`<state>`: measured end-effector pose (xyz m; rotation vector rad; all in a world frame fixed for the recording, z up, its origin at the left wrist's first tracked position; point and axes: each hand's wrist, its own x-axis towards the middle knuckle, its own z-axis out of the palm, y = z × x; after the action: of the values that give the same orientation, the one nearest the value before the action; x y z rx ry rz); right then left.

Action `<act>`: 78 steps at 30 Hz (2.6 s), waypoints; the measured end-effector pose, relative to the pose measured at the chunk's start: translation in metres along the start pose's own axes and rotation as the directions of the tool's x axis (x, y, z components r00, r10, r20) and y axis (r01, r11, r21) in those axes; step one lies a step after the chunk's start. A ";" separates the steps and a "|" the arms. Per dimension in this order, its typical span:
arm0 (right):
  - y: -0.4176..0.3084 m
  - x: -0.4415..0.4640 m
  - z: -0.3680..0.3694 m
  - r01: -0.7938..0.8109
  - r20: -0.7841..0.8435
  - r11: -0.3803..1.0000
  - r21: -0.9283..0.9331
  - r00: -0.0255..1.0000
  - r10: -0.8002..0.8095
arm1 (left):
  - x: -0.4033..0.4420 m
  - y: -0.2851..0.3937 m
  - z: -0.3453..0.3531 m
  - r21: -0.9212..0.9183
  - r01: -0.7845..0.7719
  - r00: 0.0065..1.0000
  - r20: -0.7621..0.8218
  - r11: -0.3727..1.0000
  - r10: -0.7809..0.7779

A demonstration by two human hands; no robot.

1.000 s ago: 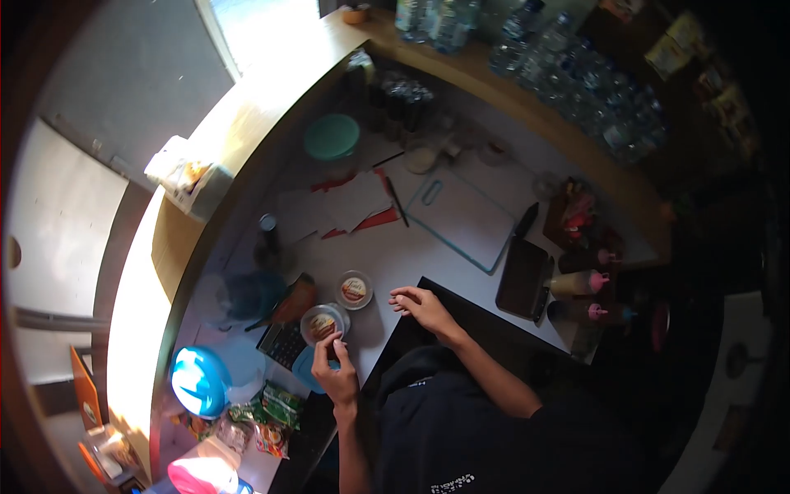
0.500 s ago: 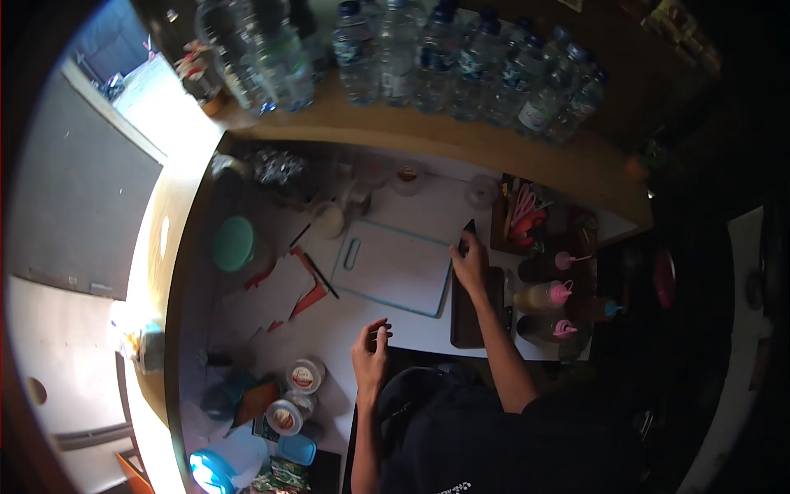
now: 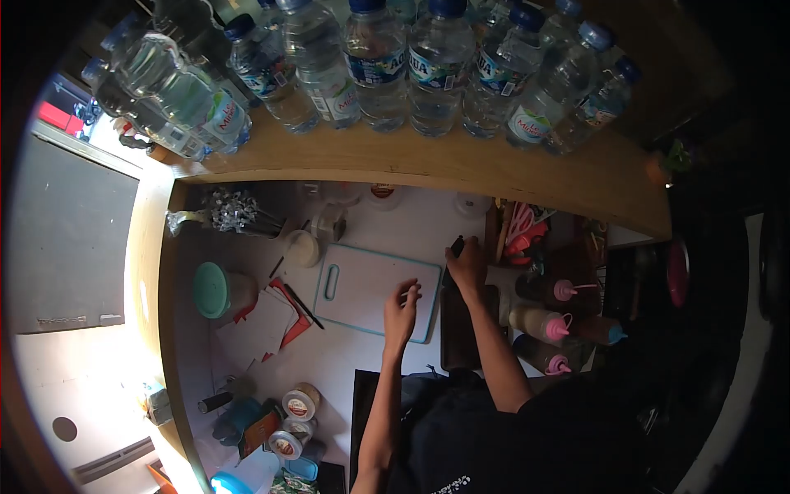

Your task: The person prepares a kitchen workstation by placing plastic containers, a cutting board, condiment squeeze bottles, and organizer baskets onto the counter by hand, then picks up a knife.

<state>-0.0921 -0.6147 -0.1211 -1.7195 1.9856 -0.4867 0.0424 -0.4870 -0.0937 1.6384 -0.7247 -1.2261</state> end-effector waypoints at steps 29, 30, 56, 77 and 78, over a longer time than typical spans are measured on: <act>0.009 -0.041 -0.141 0.110 -0.301 0.958 0.263 0.953 -0.026 | -0.029 0.053 0.110 0.032 -0.445 0.848 0.336 0.895 0.410; 0.013 -0.042 -0.143 0.062 -0.306 0.967 0.247 0.952 0.017 | -0.030 0.054 0.114 0.045 -0.466 0.836 0.351 0.884 0.422; 0.041 0.012 -0.119 0.106 -0.428 0.987 0.120 0.903 -0.045 | 0.025 0.046 0.163 0.214 -0.421 0.888 0.294 0.881 0.353; -0.010 0.013 -0.051 0.463 -0.344 0.884 0.071 0.843 -0.414 | 0.034 0.009 0.121 0.041 -0.105 0.994 -0.029 0.994 0.107; -0.014 0.025 -0.043 0.435 -0.319 0.900 -0.032 0.849 -0.422 | 0.037 0.014 0.116 0.024 -0.008 0.999 -0.032 1.000 0.008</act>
<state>-0.1073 -0.6425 -0.0811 -2.1806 1.7617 -1.0104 -0.0537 -0.5622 -0.1034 1.6701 -0.7278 -1.1866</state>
